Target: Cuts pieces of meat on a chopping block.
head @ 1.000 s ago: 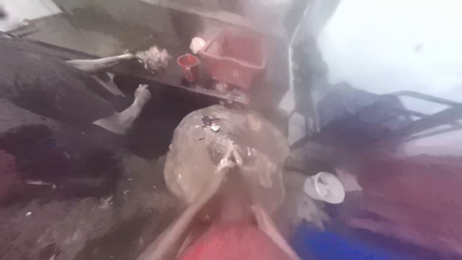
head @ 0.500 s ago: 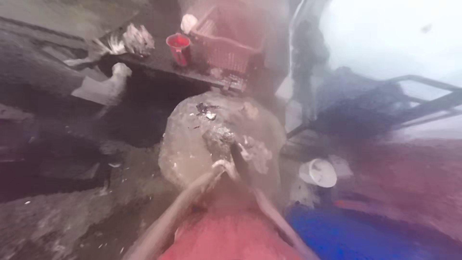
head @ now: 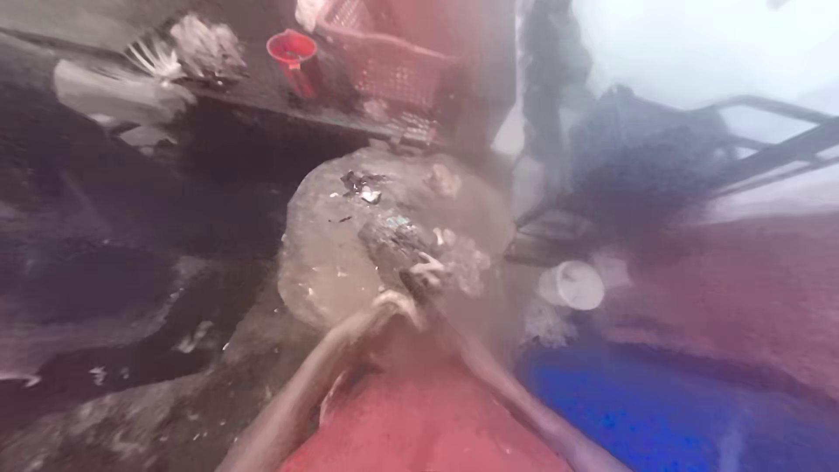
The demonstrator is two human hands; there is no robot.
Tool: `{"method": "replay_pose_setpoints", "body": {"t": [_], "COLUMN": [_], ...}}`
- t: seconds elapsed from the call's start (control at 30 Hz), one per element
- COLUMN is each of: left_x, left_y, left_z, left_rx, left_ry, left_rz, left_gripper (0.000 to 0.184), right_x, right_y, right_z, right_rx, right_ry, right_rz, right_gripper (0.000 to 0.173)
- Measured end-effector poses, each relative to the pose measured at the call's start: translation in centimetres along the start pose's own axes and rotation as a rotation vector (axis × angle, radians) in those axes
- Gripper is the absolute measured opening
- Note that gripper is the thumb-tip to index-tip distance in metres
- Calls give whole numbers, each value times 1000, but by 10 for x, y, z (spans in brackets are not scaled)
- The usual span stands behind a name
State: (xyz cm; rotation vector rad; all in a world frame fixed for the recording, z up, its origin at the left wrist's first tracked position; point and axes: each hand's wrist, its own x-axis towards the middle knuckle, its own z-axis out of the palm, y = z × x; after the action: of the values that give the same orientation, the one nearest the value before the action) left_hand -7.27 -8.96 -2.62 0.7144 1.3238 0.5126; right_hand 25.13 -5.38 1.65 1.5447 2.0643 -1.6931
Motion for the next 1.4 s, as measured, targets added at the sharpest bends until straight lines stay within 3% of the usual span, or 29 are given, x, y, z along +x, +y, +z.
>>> {"method": "replay_pose_setpoints", "body": {"t": [0.07,0.17,0.27,0.33,0.4,0.47,0.6,0.67,0.77,0.9,1.0,1.1,1.17,1.27,1.4], "left_x": [-11,-14,-20,-22,-23,-19,-25,-35,-50,-54,-54,-68,-95,-116,-81], "left_y": [-14,-40,-51,-47,-42,-44,-44,-45,-69,-86,-89,-69,-31,38,122], "left_z": [3,10,13,16,16,14,12,13,23,31,32,14,-11,-51,-64], "left_rx": [123,128,55,6,-7,11,160,191,57,-105,-244,-374,-272,73,767], "left_ry": [-9,45,91,95,100,92,62,4,16,54,16,-18,90,413,750], "left_rz": [4,-16,-83,-109,-144,-130,-68,-54,-53,-78,-36,73,149,246,133], "left_gripper": [36,38,43,42,43,41,38,38,33,28,30,27,26,29,43], "right_x": [2,-14,-27,-42,-47,-48,-3,6,-10,-23,-18,-2,0,9,12], "right_y": [9,-22,-50,-74,-81,-70,3,10,-21,-45,-22,10,19,34,27], "right_z": [0,-11,-21,-27,-21,-13,5,1,-3,-11,1,16,24,28,10], "right_rx": [36,68,182,365,453,225,-98,-135,-28,125,112,-70,-108,-76,-24], "right_ry": [-53,47,169,254,320,344,-97,-100,-29,95,16,-144,-146,-119,-161], "right_rz": [94,53,-156,-368,-501,-385,79,67,86,-59,-48,74,83,41,109], "right_gripper": [53,46,55,77,69,39,51,53,48,44,50,53,54,52,47]}}
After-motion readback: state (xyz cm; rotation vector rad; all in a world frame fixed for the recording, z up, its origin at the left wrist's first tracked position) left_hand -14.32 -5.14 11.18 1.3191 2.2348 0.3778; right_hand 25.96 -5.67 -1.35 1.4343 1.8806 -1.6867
